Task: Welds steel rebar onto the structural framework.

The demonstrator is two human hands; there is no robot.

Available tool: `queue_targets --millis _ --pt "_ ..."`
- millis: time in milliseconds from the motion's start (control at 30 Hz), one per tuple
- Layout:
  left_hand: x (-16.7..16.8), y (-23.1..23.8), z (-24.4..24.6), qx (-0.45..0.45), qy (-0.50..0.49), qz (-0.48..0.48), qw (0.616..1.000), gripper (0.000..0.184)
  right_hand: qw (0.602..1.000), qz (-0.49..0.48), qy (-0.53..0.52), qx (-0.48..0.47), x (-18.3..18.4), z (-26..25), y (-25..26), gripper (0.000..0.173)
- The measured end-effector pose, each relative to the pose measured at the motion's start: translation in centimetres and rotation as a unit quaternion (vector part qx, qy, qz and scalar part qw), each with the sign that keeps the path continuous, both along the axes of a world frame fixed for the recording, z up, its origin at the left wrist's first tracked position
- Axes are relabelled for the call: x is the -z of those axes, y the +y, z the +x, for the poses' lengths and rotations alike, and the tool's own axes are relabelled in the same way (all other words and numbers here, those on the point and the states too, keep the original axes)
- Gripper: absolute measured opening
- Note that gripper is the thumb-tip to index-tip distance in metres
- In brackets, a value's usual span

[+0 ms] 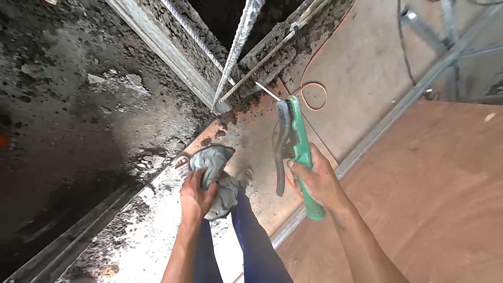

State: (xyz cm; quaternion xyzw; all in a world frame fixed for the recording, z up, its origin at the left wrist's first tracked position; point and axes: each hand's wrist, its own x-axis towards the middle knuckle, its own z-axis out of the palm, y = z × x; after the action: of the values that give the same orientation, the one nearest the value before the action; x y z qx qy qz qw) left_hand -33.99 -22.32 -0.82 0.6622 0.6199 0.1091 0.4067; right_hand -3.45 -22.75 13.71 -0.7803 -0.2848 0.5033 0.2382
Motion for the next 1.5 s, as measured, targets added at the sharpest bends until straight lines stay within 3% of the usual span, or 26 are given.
queue_targets --millis 167,267,367,533,667,767,1033,1500 --pt "-4.4 5.4 3.9 0.065 -0.036 0.073 0.995 0.044 1.000 0.008 -0.001 0.023 -0.2 1.3 -0.7 0.039" --pt "-6.0 8.6 6.7 0.026 -0.053 0.113 0.992 0.045 1.000 0.008 -0.005 0.023 -0.2 2.2 -0.7 0.042" --pt "-5.7 10.2 9.9 -0.041 -0.038 0.134 0.989 0.049 1.000 0.007 -0.002 0.027 -0.2 2.5 -0.6 0.049" --pt "-2.7 10.3 13.7 -0.011 0.049 0.121 0.991 0.067 1.000 0.006 -0.014 -0.015 -0.4 3.0 0.5 0.047" --pt "-1.9 10.0 14.3 0.005 0.069 0.113 0.991 0.077 0.995 -0.022 -0.041 -0.086 -0.5 3.5 2.4 0.042" --pt "-2.1 10.5 14.4 0.021 0.083 0.088 0.992 0.095 0.989 -0.045 -0.058 -0.125 -0.1 3.5 3.7 0.044" --pt "-2.9 11.8 14.8 0.050 0.095 0.045 0.993 0.108 0.985 -0.067 -0.045 -0.154 0.6 3.7 4.8 0.042" --pt "-2.7 12.5 15.1 0.064 0.133 0.023 0.989 0.106 0.974 -0.093 -0.054 -0.197 0.2 4.9 5.4 0.044"
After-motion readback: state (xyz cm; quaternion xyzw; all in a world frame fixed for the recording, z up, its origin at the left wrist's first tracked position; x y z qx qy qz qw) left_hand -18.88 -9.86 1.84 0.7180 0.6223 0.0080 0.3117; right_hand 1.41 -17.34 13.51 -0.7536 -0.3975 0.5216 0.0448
